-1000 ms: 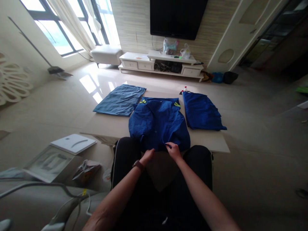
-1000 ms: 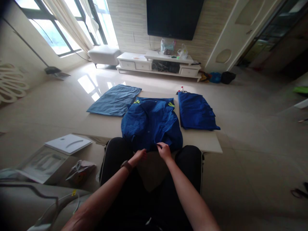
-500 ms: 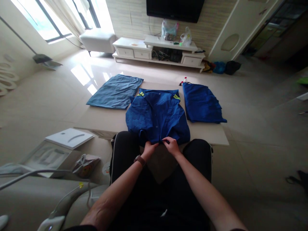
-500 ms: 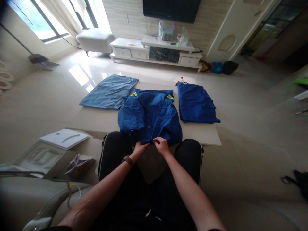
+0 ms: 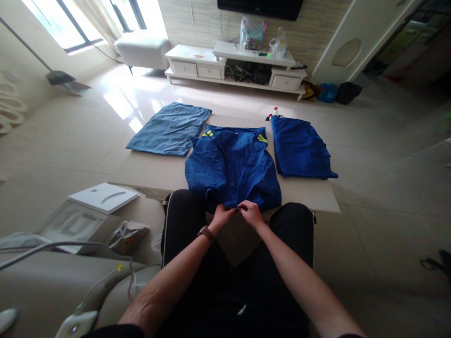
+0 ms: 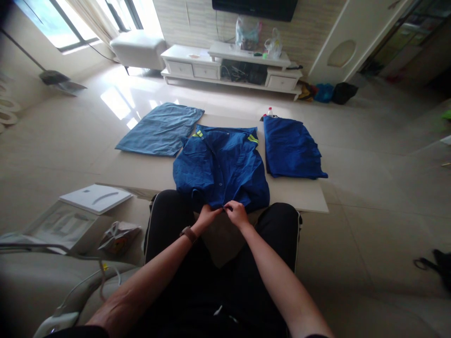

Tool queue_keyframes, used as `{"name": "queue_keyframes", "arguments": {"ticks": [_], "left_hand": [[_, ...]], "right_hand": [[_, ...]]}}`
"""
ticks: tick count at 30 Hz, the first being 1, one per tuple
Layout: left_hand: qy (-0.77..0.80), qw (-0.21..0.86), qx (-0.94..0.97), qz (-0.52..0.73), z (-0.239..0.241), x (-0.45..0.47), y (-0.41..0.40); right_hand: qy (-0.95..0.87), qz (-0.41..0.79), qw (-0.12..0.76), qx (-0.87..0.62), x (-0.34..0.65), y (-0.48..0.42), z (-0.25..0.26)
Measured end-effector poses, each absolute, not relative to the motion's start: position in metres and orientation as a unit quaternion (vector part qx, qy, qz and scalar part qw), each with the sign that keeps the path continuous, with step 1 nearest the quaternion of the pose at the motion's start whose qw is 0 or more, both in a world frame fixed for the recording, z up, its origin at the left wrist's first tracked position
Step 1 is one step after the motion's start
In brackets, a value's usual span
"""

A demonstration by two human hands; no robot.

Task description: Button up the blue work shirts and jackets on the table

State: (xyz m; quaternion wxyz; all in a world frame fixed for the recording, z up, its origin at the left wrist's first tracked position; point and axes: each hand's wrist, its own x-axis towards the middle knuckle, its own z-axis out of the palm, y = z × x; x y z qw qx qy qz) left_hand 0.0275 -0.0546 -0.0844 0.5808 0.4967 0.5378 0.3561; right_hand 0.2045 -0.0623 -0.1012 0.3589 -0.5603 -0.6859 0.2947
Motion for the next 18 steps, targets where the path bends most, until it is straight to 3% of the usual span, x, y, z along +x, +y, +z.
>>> {"name": "queue_keyframes", "arguments": {"ticks": [7,18], "left_hand": [[0.552,0.506,0.563,0.349,-0.095,0.029,-0.054],[0.530,0.600,0.465,0.378,-0.098,0.029,-0.047]], "right_hand": [[-0.653,0.311,0.370,-0.583,0.203,-0.059,-0.105],[-0.634,0.347,0.359,-0.591,0.207,-0.055,-0.104]]}}
